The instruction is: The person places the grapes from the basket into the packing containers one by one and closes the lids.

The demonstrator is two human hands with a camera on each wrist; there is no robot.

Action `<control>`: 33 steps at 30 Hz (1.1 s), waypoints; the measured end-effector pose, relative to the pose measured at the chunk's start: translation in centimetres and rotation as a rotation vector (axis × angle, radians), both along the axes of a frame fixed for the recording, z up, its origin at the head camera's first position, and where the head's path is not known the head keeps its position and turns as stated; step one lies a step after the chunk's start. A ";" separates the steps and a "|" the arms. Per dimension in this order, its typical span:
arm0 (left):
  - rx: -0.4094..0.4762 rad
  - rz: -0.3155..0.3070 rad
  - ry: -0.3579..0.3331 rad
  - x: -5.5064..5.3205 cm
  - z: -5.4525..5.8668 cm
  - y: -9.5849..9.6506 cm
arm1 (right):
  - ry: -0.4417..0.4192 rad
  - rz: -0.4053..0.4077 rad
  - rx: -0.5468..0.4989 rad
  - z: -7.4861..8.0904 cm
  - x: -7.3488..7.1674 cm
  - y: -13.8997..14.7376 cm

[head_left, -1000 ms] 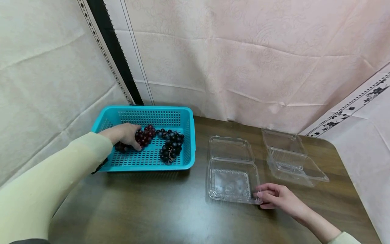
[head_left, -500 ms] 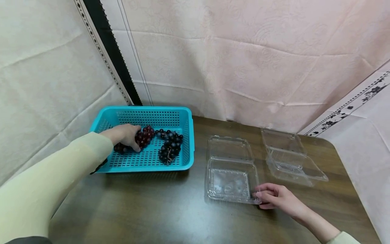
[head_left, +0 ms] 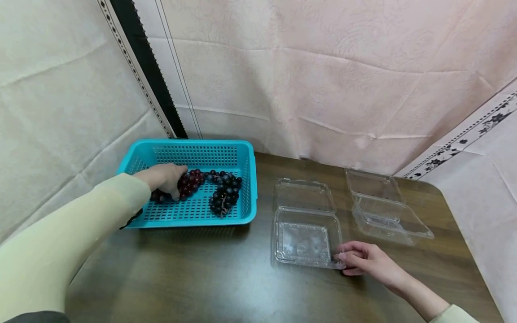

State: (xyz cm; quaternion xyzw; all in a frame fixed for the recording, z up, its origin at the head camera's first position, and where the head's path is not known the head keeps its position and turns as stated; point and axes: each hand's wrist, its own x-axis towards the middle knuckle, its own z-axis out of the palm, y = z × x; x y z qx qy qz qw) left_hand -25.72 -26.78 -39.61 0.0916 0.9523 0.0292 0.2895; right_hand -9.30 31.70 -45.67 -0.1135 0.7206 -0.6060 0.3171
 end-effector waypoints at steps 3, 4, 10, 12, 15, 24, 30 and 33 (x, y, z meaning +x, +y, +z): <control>-0.003 -0.018 0.003 -0.1 0.1 0.0 | -0.004 0.007 -0.003 0.1 0.0 0.0; 0.000 -0.020 0.003 -0.2 0.1 0.0 | -0.007 0.007 -0.002 0.1 0.0 -0.1; 0.069 -0.016 -0.009 -0.3 0.3 -0.7 | -0.008 0.000 0.004 0.1 0.0 -0.3; 0.078 -0.016 -0.008 -0.3 0.4 -0.8 | -0.008 0.000 0.003 0.1 0.0 -0.3; 0.073 -0.019 -0.009 -0.2 0.5 -0.8 | -0.009 -0.007 0.007 0.0 0.1 -0.3; 0.135 -0.013 0.014 -0.2 1.4 -1.5 | -0.013 -0.013 0.010 0.0 0.1 -0.4; 0.234 0.011 0.018 0.0 2.5 -2.4 | -0.011 -0.011 0.010 0.0 0.1 -0.4; 0.313 0.030 0.026 0.1 2.9 -2.9 | -0.014 -0.012 0.010 0.1 0.1 -0.4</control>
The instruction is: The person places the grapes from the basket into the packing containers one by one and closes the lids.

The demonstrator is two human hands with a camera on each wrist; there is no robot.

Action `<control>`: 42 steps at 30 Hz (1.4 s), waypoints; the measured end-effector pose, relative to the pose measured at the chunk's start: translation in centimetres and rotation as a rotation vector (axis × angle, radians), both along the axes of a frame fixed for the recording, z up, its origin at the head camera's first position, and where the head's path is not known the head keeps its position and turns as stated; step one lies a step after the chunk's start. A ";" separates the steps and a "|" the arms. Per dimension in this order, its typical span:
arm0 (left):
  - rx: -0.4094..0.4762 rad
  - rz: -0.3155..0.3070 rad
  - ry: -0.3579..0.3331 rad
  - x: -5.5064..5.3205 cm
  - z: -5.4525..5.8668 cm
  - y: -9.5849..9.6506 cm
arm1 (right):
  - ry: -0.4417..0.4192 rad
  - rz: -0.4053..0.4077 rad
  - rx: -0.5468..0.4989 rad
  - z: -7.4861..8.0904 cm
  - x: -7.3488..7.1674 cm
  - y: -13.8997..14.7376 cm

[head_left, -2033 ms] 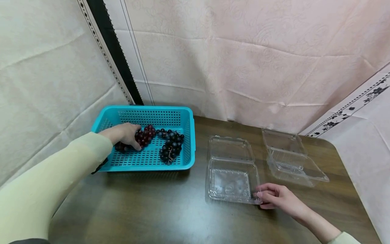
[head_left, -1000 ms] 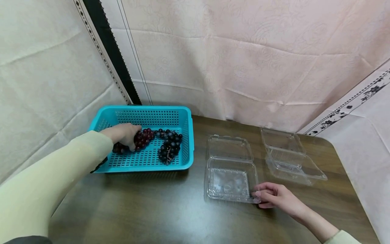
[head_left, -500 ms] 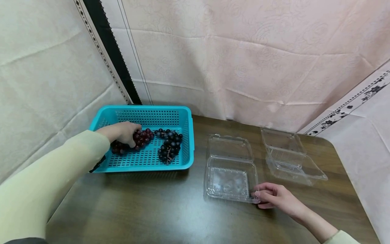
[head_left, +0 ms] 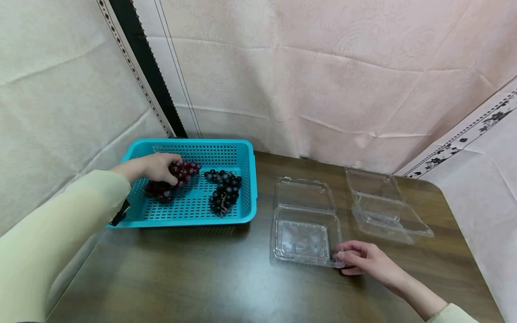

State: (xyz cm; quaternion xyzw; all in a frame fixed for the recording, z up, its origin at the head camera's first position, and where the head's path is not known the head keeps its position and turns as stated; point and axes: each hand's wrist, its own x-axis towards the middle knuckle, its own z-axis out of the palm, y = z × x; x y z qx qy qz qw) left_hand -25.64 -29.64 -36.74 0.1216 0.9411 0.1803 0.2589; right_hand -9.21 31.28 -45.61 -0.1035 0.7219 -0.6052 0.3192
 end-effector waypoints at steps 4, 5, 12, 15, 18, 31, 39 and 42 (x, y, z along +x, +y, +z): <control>0.150 0.021 -0.002 0.1 0.4 -0.6 | 0.001 -0.001 0.001 0.1 0.0 0.0; 0.182 0.024 -0.006 0.1 0.5 -0.7 | 0.001 -0.003 0.002 0.1 0.1 0.0; 0.300 0.057 -0.019 0.3 1.4 -0.7 | 0.001 -0.015 0.012 0.1 0.2 0.0; 0.346 0.076 -0.033 0.5 2.1 -0.4 | 0.002 -0.017 0.013 0.1 0.3 0.0; 0.384 0.095 -0.049 0.7 3.0 -0.1 | -0.001 -0.021 0.015 0.0 0.3 0.0; 0.507 0.119 -0.034 0.8 6.5 2.6 | -0.012 -0.026 0.017 0.0 0.5 0.0; 0.522 0.079 -0.041 0.4 8.9 5.5 | -0.019 -0.029 0.021 0.1 0.5 -0.1; 0.518 0.057 -0.032 0.2 9.6 6.8 | -0.016 -0.027 0.019 0.1 0.4 -0.3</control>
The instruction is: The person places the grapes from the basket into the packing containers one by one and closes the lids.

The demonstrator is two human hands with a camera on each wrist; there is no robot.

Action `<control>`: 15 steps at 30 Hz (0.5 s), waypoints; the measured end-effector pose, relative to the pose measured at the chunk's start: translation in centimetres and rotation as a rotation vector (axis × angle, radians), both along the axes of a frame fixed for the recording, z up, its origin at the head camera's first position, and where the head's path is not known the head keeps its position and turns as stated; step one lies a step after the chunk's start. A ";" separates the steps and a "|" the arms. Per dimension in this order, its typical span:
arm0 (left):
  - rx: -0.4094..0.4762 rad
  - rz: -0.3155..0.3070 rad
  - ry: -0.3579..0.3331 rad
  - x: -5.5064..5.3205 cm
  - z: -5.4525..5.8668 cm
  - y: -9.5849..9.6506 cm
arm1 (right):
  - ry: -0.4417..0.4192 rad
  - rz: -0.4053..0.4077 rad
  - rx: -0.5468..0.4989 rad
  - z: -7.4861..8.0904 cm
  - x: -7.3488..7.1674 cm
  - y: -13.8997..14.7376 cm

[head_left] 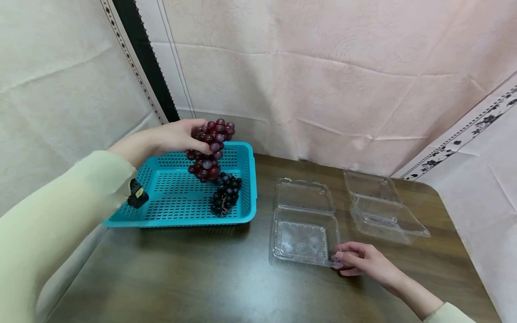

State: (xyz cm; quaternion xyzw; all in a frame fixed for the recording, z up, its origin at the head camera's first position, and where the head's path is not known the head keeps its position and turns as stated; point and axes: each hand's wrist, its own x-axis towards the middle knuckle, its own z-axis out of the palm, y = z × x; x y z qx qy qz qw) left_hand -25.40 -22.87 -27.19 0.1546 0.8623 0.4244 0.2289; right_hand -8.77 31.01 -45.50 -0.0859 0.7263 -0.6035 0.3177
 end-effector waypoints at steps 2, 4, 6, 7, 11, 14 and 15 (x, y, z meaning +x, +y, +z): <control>0.000 -0.016 0.008 -0.1 0.2 1.0 | -0.001 -0.001 -0.003 0.0 0.1 0.0; 0.009 -0.032 0.009 -0.3 0.3 1.9 | -0.003 -0.002 -0.005 0.1 0.1 -0.1; 0.027 -0.050 0.008 -0.4 0.3 2.8 | -0.005 -0.006 -0.005 0.1 0.1 -0.1; 0.036 -0.058 0.004 -0.5 0.3 3.2 | -0.005 -0.008 -0.005 0.1 0.1 -0.1; 0.065 -0.076 -0.012 -0.8 0.2 4.9 | 0.001 -0.016 0.002 0.1 0.2 -0.2; 0.081 -0.078 -0.026 -0.9 0.1 6.2 | 0.003 -0.024 0.007 0.2 0.3 -0.1; 0.094 -0.079 -0.035 -0.9 0.0 6.6 | 0.003 -0.027 0.009 0.2 0.3 -0.1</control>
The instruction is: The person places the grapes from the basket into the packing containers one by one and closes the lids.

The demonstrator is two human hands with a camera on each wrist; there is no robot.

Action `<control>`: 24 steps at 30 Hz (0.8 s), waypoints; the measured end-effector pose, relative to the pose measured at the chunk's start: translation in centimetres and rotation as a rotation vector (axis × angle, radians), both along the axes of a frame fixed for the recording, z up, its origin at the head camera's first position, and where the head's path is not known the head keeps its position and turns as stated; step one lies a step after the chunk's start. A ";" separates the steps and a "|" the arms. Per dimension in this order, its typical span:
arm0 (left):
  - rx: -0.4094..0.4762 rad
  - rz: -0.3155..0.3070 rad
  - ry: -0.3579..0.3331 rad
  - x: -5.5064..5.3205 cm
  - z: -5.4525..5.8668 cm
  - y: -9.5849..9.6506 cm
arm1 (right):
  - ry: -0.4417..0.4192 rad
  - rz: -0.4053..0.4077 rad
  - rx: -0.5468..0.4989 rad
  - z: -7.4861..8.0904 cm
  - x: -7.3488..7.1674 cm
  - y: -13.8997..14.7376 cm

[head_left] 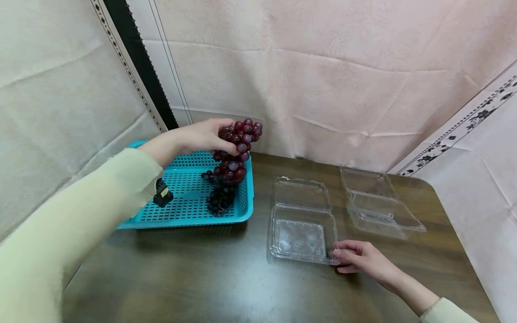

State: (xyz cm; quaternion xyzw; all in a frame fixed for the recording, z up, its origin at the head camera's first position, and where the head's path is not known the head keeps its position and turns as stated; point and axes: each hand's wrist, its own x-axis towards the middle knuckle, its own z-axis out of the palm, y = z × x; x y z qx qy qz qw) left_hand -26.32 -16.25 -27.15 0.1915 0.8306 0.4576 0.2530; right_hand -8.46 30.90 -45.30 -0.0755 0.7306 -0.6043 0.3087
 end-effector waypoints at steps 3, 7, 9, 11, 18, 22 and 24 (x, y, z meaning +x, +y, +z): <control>0.006 -0.002 0.003 0.1 -0.1 1.2 | -0.002 -0.006 0.002 0.1 0.0 -0.1; 0.003 -0.020 0.018 0.1 -0.3 2.9 | 0.002 -0.008 0.004 0.0 0.1 -0.1; 0.009 -0.033 0.019 0.2 -0.4 3.8 | 0.006 -0.008 0.006 0.0 0.1 -0.1; 0.016 -0.043 0.021 0.3 -0.4 4.7 | 0.009 -0.011 0.009 0.0 0.1 -0.1; 0.047 -0.068 -0.011 0.7 -1.0 7.6 | 0.016 -0.026 0.012 -0.2 0.2 -0.2; 0.056 -0.092 -0.040 1.0 -1.6 8.9 | 0.013 -0.027 0.009 -0.2 0.2 -0.2; 0.047 -0.108 -0.040 1.3 -1.9 9.5 | 0.010 -0.027 0.005 -0.2 0.2 -0.2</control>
